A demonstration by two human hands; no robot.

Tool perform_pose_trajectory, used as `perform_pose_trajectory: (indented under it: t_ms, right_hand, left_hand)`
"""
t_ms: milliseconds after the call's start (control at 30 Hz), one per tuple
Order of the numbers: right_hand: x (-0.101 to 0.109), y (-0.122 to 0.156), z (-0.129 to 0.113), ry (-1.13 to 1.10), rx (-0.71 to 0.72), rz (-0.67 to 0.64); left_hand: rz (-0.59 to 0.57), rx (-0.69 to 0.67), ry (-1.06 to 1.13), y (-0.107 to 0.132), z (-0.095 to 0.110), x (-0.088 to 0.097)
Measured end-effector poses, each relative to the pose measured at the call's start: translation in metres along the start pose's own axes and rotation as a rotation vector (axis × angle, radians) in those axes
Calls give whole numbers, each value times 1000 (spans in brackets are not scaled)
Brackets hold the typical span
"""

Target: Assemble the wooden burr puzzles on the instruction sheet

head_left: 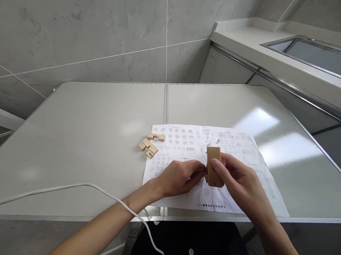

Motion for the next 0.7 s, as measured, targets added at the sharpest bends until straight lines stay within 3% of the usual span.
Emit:
perform_pose_trajectory:
  t_ms: [233, 500, 700]
  right_hand:
    - [-5, 8, -1, 94, -28, 54]
    - [0, 11, 4, 152, -47, -41]
    - [1, 10, -1, 239, -52, -25]
  left_hand:
    - [36, -180, -231, 3, 4, -5]
    - [41, -286, -399, 5, 7, -11]
    - [19, -306, -430, 7, 5, -14]
Point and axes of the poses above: each hand's wrist, its own y-axis away from the middle knuckle, its own x-axis out of the back of the hand, z = x × y, the point moved 4 cm from there along -y, towards the middle knuckle, and after that the axes turned 10 degrees about y, right-handed, at the moved point
